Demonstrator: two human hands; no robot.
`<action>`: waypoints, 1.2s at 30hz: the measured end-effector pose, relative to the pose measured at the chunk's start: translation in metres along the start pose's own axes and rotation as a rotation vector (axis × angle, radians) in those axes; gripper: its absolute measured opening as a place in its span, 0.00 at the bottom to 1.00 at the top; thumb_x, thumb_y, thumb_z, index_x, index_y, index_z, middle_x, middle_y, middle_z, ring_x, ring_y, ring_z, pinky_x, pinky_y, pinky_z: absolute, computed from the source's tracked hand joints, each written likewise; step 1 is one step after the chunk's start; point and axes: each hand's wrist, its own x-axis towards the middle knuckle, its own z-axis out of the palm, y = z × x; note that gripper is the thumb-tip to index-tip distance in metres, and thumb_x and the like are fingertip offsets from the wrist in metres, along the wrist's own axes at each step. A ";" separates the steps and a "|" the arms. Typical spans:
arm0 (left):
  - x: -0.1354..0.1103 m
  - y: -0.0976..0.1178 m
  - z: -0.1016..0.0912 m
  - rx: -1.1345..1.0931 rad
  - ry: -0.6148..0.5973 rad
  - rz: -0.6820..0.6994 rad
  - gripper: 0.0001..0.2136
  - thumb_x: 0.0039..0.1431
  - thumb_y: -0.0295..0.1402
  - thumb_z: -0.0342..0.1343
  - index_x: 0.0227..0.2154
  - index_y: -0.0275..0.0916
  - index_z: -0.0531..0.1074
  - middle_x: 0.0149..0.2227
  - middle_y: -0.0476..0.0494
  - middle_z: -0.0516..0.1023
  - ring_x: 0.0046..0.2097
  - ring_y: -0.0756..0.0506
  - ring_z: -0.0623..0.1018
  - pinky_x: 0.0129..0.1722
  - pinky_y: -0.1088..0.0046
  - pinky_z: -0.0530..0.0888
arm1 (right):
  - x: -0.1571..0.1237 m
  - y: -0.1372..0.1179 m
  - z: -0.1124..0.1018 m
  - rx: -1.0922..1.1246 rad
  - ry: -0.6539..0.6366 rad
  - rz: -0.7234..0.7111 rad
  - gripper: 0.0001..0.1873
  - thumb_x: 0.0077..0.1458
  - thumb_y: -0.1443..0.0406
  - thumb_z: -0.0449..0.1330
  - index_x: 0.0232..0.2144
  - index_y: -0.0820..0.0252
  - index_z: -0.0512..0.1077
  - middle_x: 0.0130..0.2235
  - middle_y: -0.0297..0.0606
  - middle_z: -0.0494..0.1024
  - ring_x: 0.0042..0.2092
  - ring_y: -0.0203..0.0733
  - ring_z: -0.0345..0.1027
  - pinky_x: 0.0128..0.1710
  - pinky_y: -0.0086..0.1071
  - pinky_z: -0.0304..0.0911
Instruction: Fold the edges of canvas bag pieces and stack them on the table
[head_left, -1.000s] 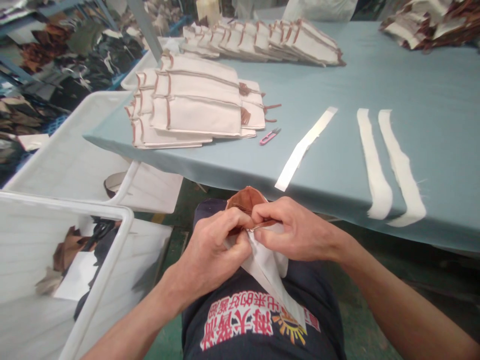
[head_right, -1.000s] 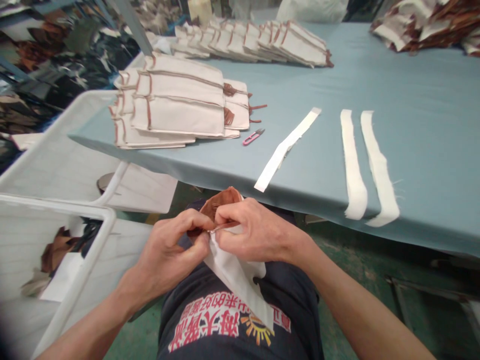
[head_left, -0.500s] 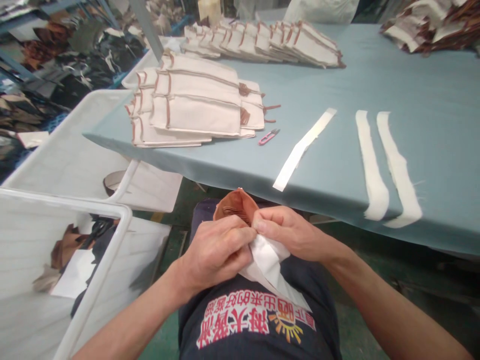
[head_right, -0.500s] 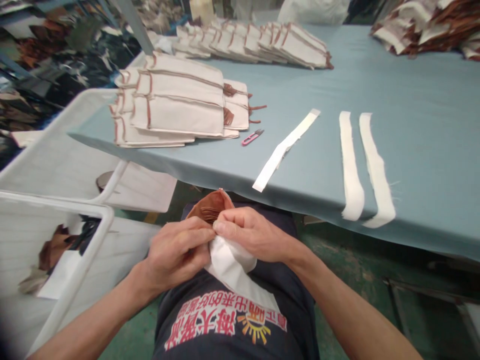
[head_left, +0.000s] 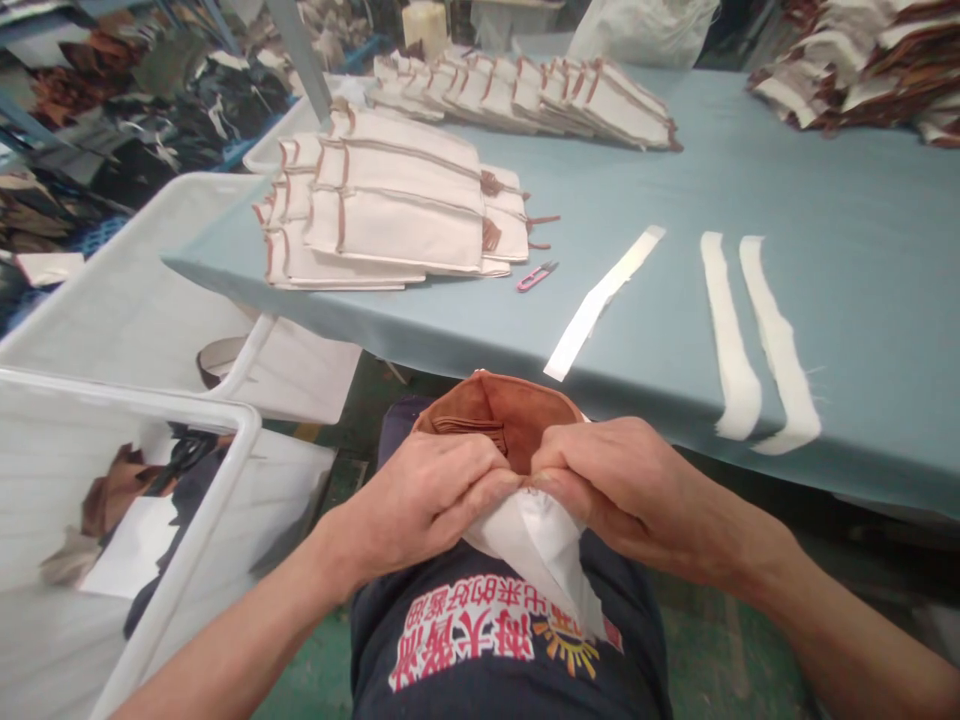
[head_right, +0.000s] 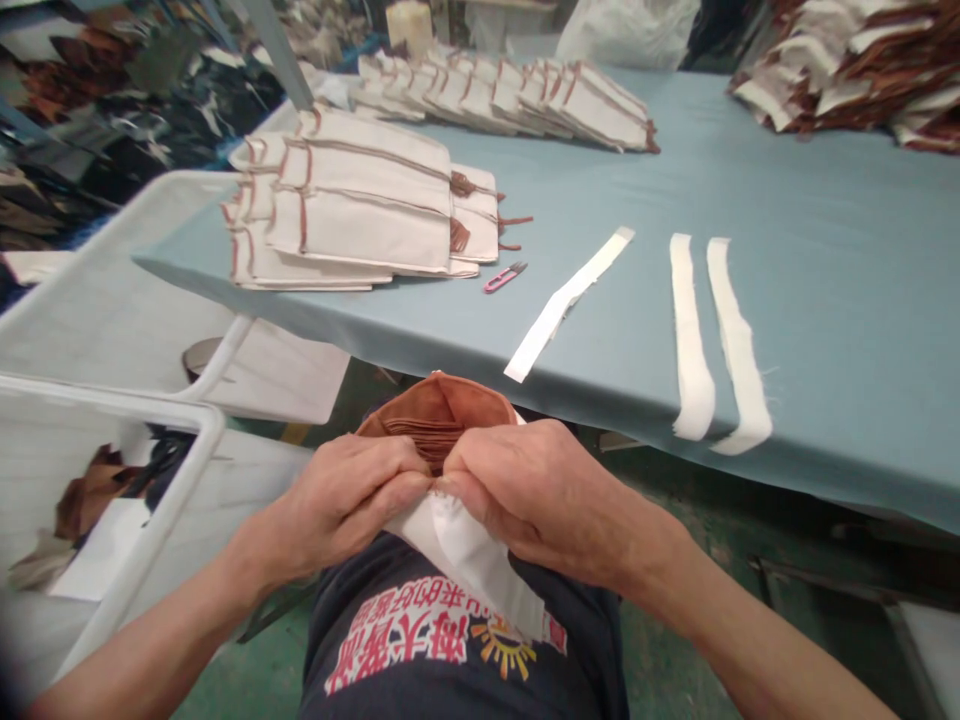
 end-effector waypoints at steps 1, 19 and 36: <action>-0.002 -0.004 0.002 0.088 0.005 0.062 0.15 0.73 0.30 0.44 0.27 0.39 0.66 0.26 0.49 0.72 0.29 0.50 0.69 0.30 0.73 0.64 | -0.001 0.001 0.002 0.020 -0.016 0.015 0.16 0.71 0.66 0.46 0.29 0.57 0.64 0.28 0.33 0.72 0.29 0.35 0.62 0.32 0.31 0.53; 0.006 -0.003 -0.002 -0.309 -0.109 -0.042 0.20 0.74 0.37 0.47 0.23 0.37 0.63 0.23 0.56 0.60 0.25 0.53 0.60 0.27 0.76 0.59 | 0.004 0.003 0.005 0.124 0.011 -0.045 0.14 0.71 0.66 0.51 0.31 0.59 0.65 0.29 0.31 0.71 0.30 0.33 0.60 0.33 0.29 0.53; -0.017 0.019 0.019 0.055 0.128 0.022 0.14 0.59 0.20 0.48 0.21 0.40 0.55 0.20 0.57 0.56 0.22 0.54 0.56 0.24 0.72 0.53 | 0.011 0.045 0.031 -0.054 0.226 -0.144 0.29 0.75 0.57 0.34 0.25 0.57 0.62 0.25 0.35 0.69 0.28 0.39 0.58 0.32 0.35 0.51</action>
